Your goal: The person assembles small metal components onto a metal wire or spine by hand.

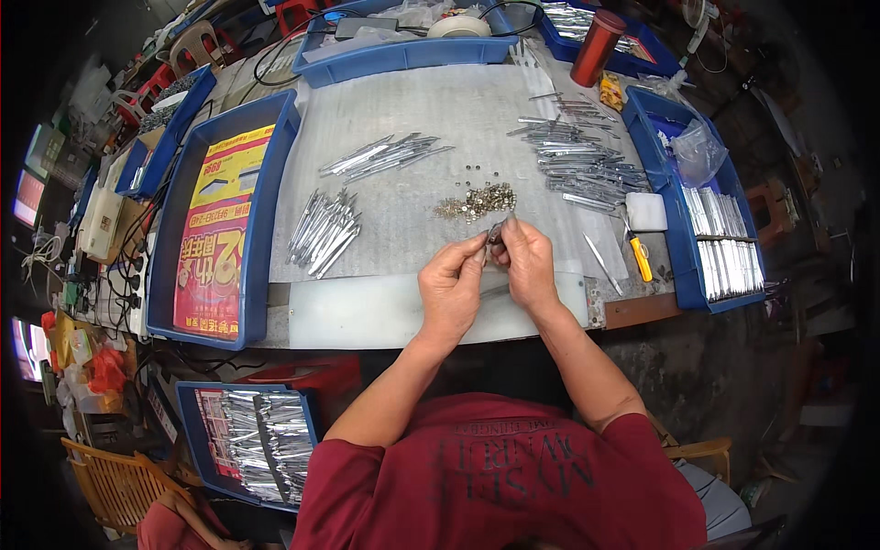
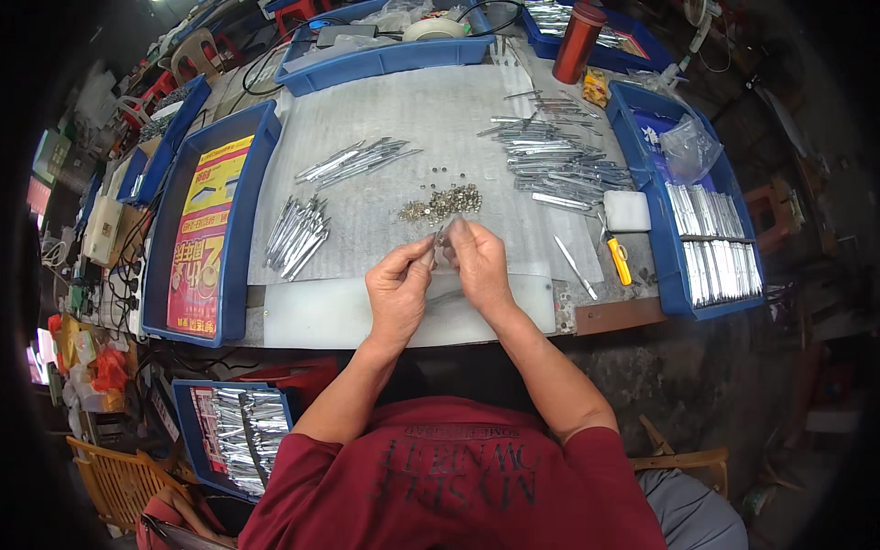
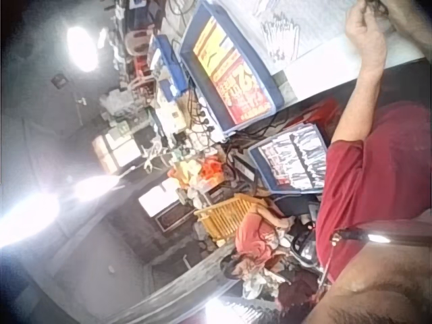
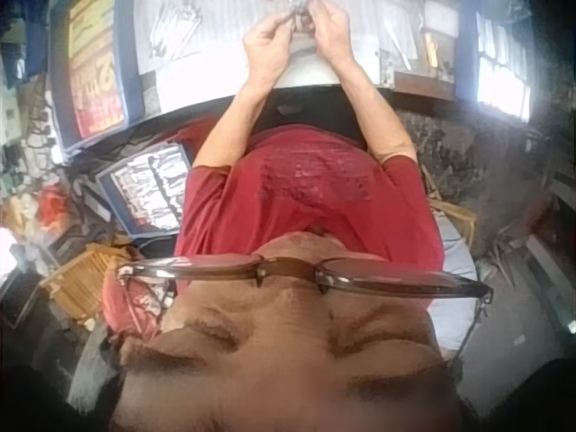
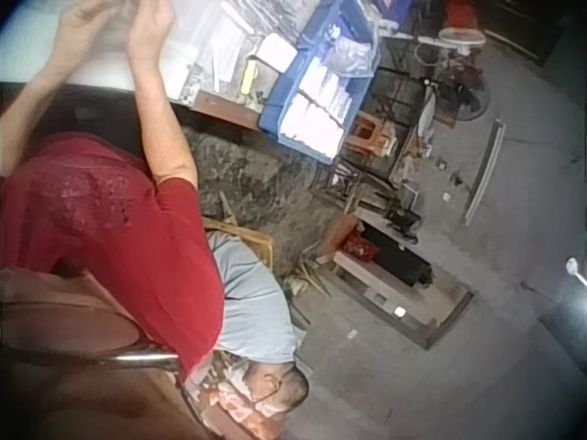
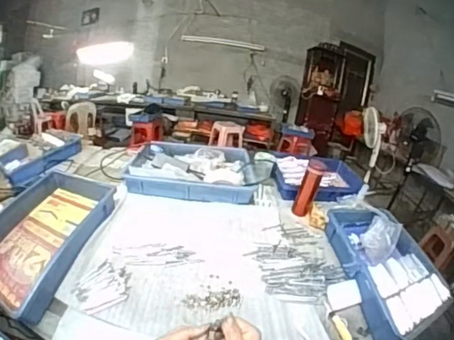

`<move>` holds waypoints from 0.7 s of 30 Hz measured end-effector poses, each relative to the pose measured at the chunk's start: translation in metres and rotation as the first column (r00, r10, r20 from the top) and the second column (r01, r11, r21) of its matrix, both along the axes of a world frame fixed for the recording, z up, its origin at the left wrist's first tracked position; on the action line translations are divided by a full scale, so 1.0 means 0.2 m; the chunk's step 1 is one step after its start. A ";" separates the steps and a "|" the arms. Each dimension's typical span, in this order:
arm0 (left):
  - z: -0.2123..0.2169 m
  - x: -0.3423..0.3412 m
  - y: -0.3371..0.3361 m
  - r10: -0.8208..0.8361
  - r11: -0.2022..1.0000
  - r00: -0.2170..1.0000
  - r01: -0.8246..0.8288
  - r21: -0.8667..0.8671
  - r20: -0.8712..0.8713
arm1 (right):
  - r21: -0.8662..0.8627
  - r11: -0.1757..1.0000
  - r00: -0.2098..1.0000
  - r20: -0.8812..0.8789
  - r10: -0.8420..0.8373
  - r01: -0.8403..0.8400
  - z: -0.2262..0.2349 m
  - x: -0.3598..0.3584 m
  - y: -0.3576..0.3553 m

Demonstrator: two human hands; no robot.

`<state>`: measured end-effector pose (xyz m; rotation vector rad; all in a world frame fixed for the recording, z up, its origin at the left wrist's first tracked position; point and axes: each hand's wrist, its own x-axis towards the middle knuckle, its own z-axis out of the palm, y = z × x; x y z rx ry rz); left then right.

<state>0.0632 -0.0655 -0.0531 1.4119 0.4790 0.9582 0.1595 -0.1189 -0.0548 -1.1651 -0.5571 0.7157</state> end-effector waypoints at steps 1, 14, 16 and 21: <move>-0.01 0.01 0.00 -0.003 0.999 1.000 0.003 -0.037 0.016 | -0.014 1.000 0.992 0.124 0.012 -0.010 0.01 -0.01 0.00; 0.02 0.00 -0.02 -0.016 0.995 0.999 0.020 -0.099 0.039 | -0.069 0.989 0.980 0.160 -0.116 0.128 0.05 0.02 0.00; 0.01 0.00 -0.01 -0.021 0.993 0.999 0.026 -0.114 0.042 | -0.025 0.991 0.969 0.215 -0.121 0.129 0.03 0.00 0.01; 0.03 0.00 -0.02 -0.034 0.986 0.995 0.049 -0.160 0.091 | -0.026 0.995 0.963 0.254 -0.086 0.096 -0.01 0.02 -0.01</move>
